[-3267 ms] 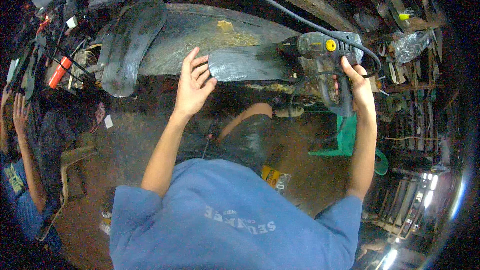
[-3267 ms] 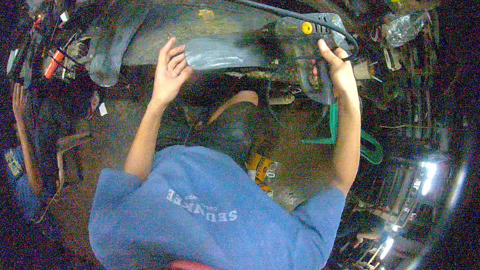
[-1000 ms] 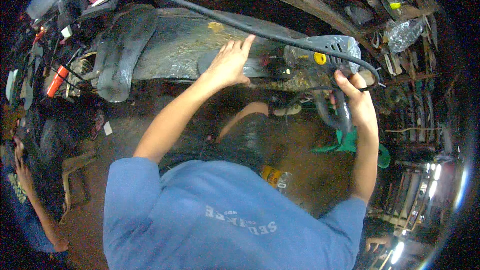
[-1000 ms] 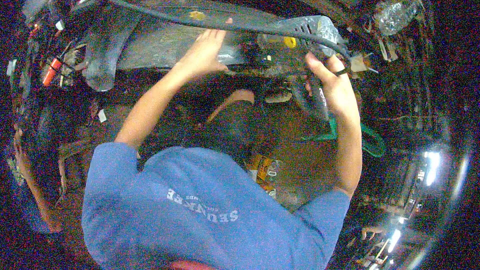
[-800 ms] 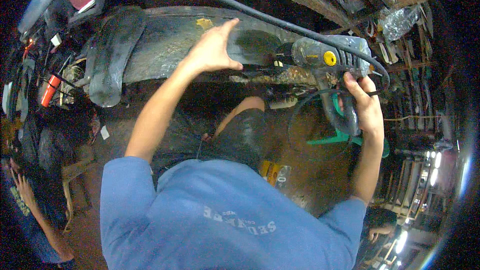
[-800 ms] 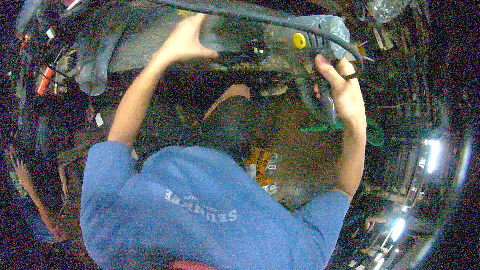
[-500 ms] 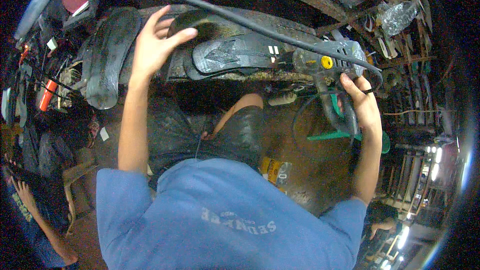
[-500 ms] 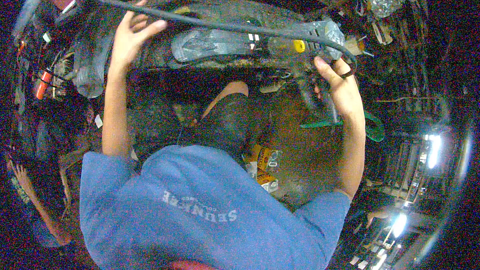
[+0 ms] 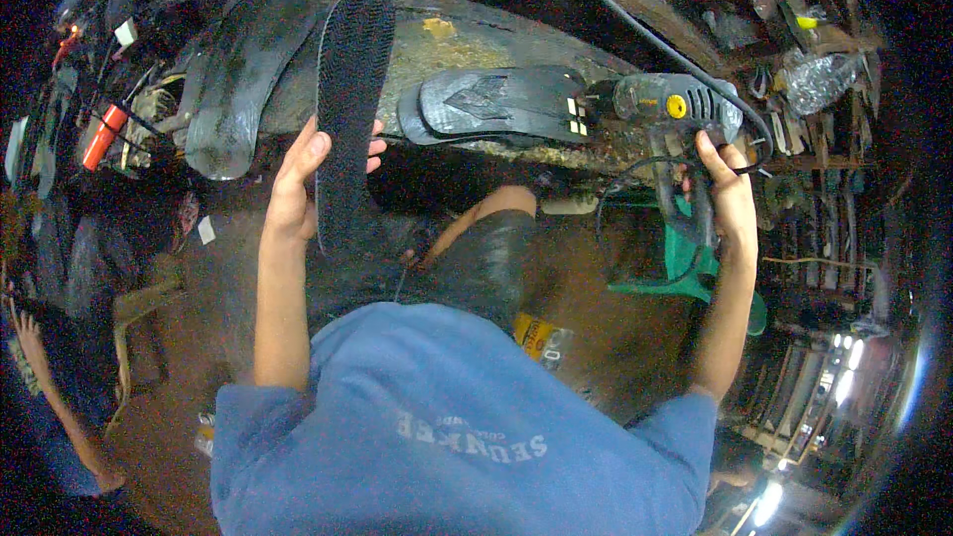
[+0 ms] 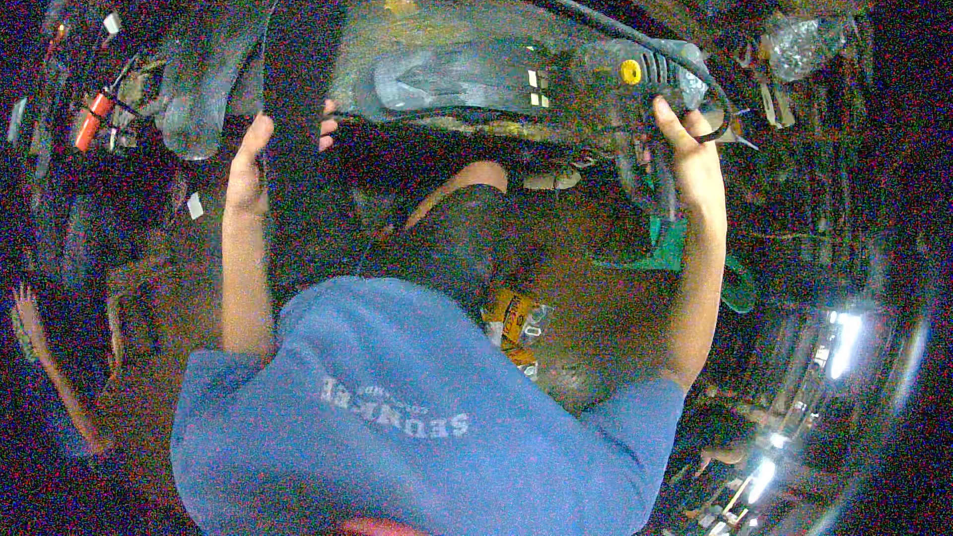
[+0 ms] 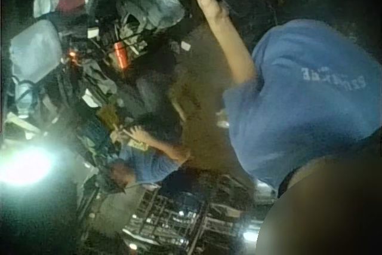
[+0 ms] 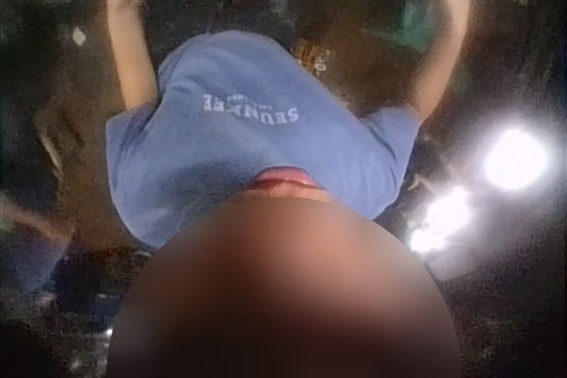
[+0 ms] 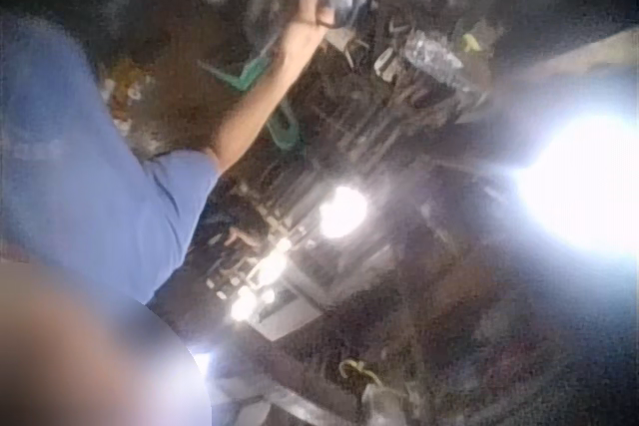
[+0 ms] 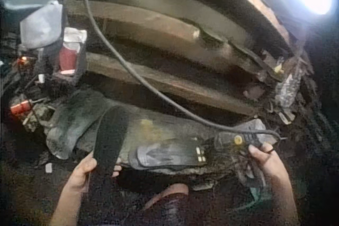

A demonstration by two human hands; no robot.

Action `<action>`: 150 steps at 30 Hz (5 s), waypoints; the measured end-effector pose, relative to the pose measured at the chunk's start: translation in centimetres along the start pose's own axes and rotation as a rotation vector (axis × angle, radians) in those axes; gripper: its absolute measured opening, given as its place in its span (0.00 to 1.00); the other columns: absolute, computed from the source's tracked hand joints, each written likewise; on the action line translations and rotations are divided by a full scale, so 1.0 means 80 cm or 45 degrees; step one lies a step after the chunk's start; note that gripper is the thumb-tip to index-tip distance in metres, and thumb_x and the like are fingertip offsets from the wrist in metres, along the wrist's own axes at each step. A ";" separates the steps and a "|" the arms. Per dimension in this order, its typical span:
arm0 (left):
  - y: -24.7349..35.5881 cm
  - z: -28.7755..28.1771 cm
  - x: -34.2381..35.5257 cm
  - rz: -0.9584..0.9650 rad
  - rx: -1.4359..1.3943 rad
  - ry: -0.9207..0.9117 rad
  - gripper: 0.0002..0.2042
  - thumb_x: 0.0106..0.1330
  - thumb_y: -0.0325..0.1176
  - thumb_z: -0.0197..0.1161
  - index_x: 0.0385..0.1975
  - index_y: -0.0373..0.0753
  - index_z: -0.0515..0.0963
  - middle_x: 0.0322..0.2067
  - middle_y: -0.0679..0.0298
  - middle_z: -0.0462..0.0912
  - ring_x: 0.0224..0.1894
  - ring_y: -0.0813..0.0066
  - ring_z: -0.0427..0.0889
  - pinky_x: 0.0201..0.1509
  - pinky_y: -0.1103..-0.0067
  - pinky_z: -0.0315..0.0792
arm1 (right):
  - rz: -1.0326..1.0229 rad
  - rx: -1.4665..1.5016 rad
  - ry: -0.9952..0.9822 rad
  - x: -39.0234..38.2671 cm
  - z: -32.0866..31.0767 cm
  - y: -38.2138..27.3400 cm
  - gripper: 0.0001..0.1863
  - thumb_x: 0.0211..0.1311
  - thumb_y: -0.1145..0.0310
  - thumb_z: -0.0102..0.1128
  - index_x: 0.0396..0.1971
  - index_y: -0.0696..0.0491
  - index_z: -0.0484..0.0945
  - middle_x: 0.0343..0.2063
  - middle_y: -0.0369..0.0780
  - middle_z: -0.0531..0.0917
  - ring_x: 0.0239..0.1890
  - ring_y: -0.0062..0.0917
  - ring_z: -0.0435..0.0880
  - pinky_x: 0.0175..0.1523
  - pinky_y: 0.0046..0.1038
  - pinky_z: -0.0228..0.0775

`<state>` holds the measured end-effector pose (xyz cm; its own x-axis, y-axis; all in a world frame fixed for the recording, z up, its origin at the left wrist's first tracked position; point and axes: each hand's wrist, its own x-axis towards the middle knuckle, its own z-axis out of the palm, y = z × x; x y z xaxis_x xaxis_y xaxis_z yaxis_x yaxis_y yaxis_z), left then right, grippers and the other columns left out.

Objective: The person uses a handheld electric sander to smooth the textured sole of a black slipper. They repeatedly sand the sole, flip the slipper to check the surface, and place it on a nearby shelf before retrieving another slipper to continue the process.

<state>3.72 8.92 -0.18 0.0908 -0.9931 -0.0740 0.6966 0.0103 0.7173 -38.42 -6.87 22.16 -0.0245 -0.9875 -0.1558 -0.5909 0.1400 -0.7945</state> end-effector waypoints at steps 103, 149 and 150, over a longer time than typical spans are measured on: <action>0.059 0.044 0.042 0.288 1.026 0.329 0.41 0.59 0.39 0.83 0.72 0.48 0.68 0.55 0.49 0.83 0.53 0.64 0.87 0.58 0.69 0.80 | 0.119 -0.068 0.012 -0.040 -0.002 0.012 0.21 0.68 0.52 0.74 0.42 0.55 0.79 0.29 0.37 0.85 0.23 0.21 0.80 0.29 0.27 0.72; 0.031 0.012 -0.027 0.471 0.881 0.620 0.44 0.56 0.39 0.85 0.73 0.43 0.68 0.59 0.49 0.78 0.57 0.62 0.82 0.63 0.67 0.77 | -0.323 -0.264 -0.693 -0.042 0.158 -0.091 0.27 0.69 0.63 0.71 0.65 0.53 0.77 0.53 0.36 0.86 0.45 0.21 0.84 0.49 0.28 0.78; 0.030 0.012 -0.025 0.479 0.856 0.607 0.44 0.56 0.38 0.85 0.73 0.43 0.68 0.59 0.49 0.78 0.57 0.62 0.82 0.63 0.68 0.77 | -0.309 -0.345 -0.672 -0.045 0.152 -0.091 0.28 0.69 0.62 0.71 0.66 0.53 0.77 0.54 0.35 0.86 0.47 0.21 0.84 0.50 0.28 0.78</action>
<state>4.52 10.81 2.37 0.6180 -0.7826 0.0752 0.0126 0.1055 0.9943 -24.24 -3.41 21.36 0.4950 -0.8104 -0.3134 -0.7145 -0.1744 -0.6776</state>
